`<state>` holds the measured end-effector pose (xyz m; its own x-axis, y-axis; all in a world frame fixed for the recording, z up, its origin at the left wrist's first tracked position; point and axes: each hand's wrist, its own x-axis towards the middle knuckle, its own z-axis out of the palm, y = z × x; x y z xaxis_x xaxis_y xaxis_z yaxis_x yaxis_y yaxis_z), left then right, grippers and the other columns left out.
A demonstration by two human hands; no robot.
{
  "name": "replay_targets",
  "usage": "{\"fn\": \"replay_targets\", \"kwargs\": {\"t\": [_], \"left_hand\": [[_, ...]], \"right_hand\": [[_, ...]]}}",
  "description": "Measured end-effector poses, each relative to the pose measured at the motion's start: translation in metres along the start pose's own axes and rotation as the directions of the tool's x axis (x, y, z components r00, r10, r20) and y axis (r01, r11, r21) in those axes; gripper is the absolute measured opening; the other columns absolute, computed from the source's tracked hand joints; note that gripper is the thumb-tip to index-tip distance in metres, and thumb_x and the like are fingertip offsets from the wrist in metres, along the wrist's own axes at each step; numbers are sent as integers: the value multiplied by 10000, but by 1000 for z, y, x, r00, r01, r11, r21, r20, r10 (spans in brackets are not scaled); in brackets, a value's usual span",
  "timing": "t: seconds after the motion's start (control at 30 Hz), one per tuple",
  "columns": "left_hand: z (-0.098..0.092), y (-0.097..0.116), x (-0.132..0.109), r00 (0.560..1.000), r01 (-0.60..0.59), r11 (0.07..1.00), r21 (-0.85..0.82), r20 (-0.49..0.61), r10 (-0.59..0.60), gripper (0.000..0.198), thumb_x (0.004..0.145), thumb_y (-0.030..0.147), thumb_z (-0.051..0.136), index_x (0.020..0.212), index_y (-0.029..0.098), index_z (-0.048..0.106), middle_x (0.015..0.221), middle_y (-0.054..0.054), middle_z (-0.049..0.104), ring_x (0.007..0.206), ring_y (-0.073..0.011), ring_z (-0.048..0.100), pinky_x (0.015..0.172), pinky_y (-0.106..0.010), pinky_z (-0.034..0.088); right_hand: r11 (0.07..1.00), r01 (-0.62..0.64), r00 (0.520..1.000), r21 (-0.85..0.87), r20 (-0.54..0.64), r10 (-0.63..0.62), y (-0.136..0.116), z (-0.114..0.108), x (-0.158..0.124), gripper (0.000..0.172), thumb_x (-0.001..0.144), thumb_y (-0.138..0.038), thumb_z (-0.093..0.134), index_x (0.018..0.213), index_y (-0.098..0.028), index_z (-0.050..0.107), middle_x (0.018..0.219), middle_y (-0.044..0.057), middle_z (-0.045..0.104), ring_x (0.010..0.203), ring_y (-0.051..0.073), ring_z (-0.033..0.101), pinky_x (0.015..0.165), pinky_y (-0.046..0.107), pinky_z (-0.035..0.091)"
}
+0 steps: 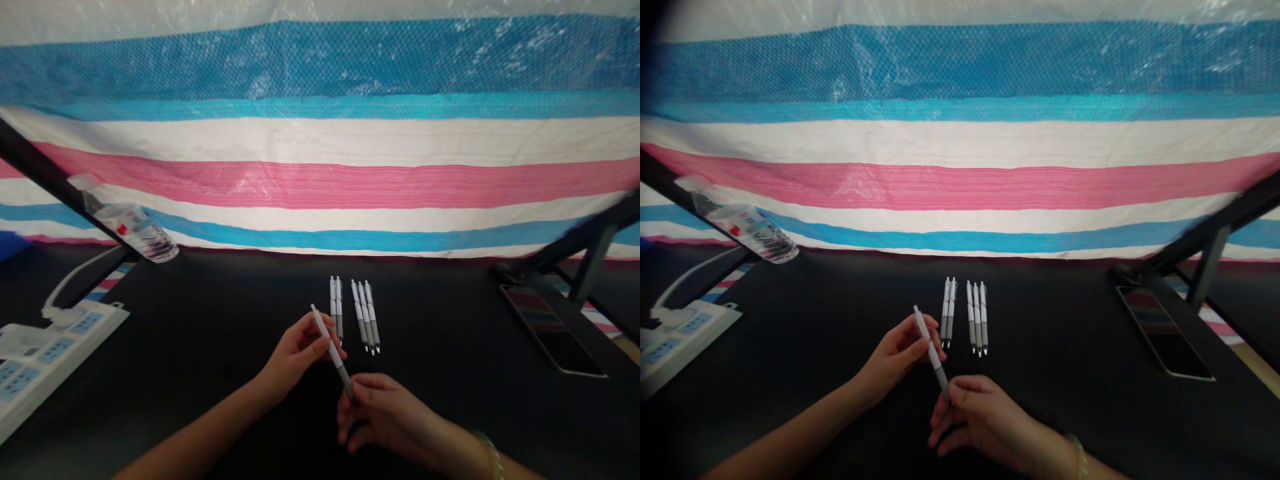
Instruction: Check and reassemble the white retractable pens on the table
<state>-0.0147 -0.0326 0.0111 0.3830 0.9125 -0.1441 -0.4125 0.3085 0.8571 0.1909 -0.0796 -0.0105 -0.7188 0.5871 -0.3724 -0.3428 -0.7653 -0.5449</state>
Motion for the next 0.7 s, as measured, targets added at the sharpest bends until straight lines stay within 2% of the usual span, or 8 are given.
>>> {"fn": "replay_targets", "kwargs": {"t": [0.1, 0.23, 0.3, 0.43, 0.7], "left_hand": [[1, 1, -1, 1000, -6, 998, 62, -23, 8, 397, 871, 338, 779, 1202, 180, 627, 887, -38, 701, 783, -203, 739, 722, -314, 566], [1, 3, -2, 997, -35, 992, 123, -66, 43, 671, 885, 320, 759, 1444, 247, 396, 874, -20, 717, 713, -192, 737, 674, -314, 571], [1, 4, -2, 997, -48, 988, 144, -57, 57, 659, 883, 320, 758, 1423, 245, 388, 857, -20, 728, 684, -191, 739, 647, -304, 568], [1, 3, -1, 999, -48, 986, 158, -19, 51, 530, 854, 318, 784, 1276, 223, 476, 833, -34, 750, 657, -206, 749, 599, -289, 567], [2, 5, 0, 993, -9, 988, 152, -112, 26, 578, 847, 322, 788, 1306, 223, 450, 835, -27, 761, 666, -194, 750, 612, -280, 578]], "right_hand": [[999, -24, 1000, 33, 19, 23, -3, 1, -1, 352, 913, -396, 724, 1005, -56, 720, 938, 139, 732, 853, 228, 752, 749, 317, 571], [997, -41, 998, 63, 48, 38, -4, 0, -1, 332, 909, -358, 712, 1107, -92, 721, 1034, 169, 753, 950, 269, 750, 790, 343, 557], [997, -46, 998, 66, 55, 42, -4, 0, -1, 315, 889, -337, 725, 1094, -98, 728, 1048, 172, 758, 966, 274, 748, 798, 345, 553], [998, -38, 998, 57, 56, 35, -5, 2, -2, 296, 864, -304, 738, 1072, -94, 739, 1075, 178, 760, 998, 287, 742, 814, 356, 547], [996, -54, 998, 64, 41, 52, -6, 1, -2, 313, 838, -264, 754, 1112, -119, 713, 1109, 180, 761, 1065, 317, 725, 848, 390, 528]]}}
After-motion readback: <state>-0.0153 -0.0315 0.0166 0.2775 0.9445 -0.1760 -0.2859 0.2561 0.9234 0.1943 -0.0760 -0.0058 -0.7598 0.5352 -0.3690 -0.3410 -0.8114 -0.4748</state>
